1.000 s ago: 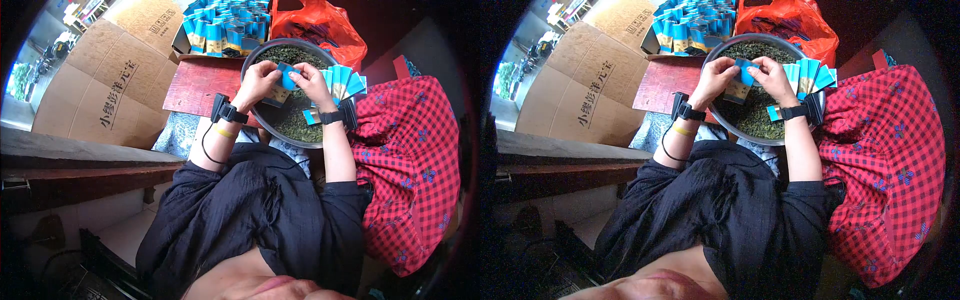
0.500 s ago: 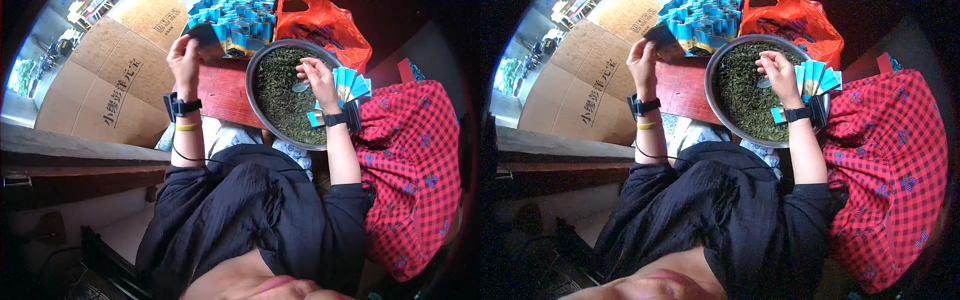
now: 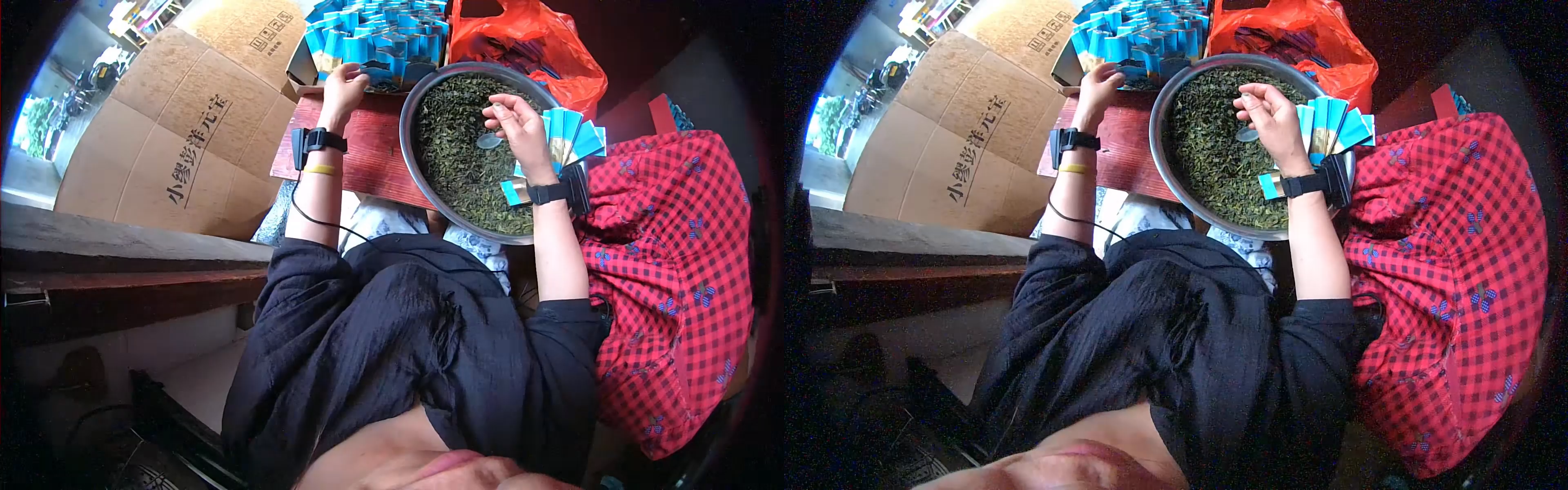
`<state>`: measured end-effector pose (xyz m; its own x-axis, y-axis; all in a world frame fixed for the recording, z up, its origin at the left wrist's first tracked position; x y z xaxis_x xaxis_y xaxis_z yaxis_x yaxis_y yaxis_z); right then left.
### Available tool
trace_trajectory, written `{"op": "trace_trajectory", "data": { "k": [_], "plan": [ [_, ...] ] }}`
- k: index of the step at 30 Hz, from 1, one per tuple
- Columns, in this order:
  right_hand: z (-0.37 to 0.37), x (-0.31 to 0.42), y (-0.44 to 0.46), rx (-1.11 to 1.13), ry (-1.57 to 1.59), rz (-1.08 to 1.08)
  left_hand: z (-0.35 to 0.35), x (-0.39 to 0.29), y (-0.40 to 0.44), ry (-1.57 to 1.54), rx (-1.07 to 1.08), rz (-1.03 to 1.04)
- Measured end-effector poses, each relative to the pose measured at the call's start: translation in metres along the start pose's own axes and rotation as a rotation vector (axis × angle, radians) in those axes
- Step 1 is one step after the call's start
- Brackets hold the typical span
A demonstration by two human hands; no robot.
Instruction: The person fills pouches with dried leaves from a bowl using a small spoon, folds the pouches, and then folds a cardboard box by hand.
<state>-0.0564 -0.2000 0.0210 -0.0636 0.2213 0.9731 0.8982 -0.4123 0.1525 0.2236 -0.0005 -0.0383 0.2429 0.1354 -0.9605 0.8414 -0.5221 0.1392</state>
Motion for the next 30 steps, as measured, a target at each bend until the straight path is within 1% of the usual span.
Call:
{"op": "trace_trajectory", "data": {
  "k": [1,3,4,5,6,8,10,11,12,13,15,17,18,20,22,23,25,27,29,30],
  "plan": [
    [0.0,0.0,0.001,0.01,-0.015,-0.006,0.0,-0.002,-0.001,0.003,0.002,0.002],
    [0.0,-0.003,0.001,0.017,-0.013,0.009,-0.011,-0.021,-0.007,-0.035,-0.133,0.167],
    [0.001,-0.004,0.001,0.028,-0.016,0.026,-0.013,-0.042,-0.017,-0.097,-0.143,0.226],
    [0.0,-0.005,0.001,0.023,-0.014,0.03,-0.012,-0.063,-0.027,-0.188,-0.106,0.297],
    [0.0,-0.005,0.001,0.021,-0.022,0.031,-0.007,-0.099,-0.049,-0.271,-0.035,0.289],
    [-0.001,-0.006,0.002,0.022,-0.029,0.041,0.002,-0.172,-0.097,-0.444,0.167,0.413],
    [-0.001,-0.009,0.002,0.032,-0.029,0.047,0.005,-0.241,-0.163,-0.556,0.353,0.587],
    [0.0,-0.01,0.002,0.043,-0.026,0.049,0.003,-0.272,-0.19,-0.618,0.462,0.895],
    [0.0,-0.011,0.002,0.042,-0.028,0.047,0.003,-0.294,-0.217,-0.832,0.544,0.957],
    [0.001,-0.011,0.002,0.053,-0.026,0.044,0.002,-0.311,-0.239,-0.904,0.656,1.04],
    [0.001,-0.011,0.002,0.061,-0.026,0.042,0.001,-0.337,-0.267,-0.937,0.9,1.124],
    [0.001,-0.011,0.001,0.029,-0.003,0.052,0.001,-0.347,-0.288,-0.922,1.048,1.18],
    [0.001,-0.012,0.002,0.037,0.011,0.06,-0.003,-0.341,-0.294,-0.881,1.091,1.248],
    [0.002,-0.015,0.003,0.052,0.014,0.044,-0.006,-0.338,-0.302,-0.837,1.139,1.319],
    [0.003,-0.015,0.002,0.081,0.016,0.047,-0.002,-0.347,-0.29,-0.958,1.062,1.165],
    [0.002,-0.015,0.002,0.074,0.012,0.043,-0.002,-0.347,-0.289,-0.961,1.068,1.17],
    [0.005,-0.014,0.002,0.09,0.017,0.045,-0.003,-0.347,-0.29,-0.972,1.165,1.174],
    [0.004,-0.01,0.001,0.061,0.047,0.048,-0.004,-0.347,-0.288,-0.966,1.188,1.179],
    [0.005,-0.012,0.001,0.064,0.032,0.06,-0.001,-0.347,-0.289,-1.002,1.329,1.158],
    [0.005,-0.011,0.001,0.069,0.044,0.056,-0.001,-0.347,-0.289,-1.003,1.329,1.161]
  ]
}}
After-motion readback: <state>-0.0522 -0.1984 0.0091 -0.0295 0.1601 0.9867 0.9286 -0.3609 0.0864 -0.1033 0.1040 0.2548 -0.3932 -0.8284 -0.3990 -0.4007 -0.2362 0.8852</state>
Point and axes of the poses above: each hand's wrist, its own y-axis towards the middle knuckle, its own z-axis out of the palm, x = y × z, the point moved 8 cm from there along y, towards the middle knuckle, and after that the axes turned 7 degrees about x, right-handed, at the moved point
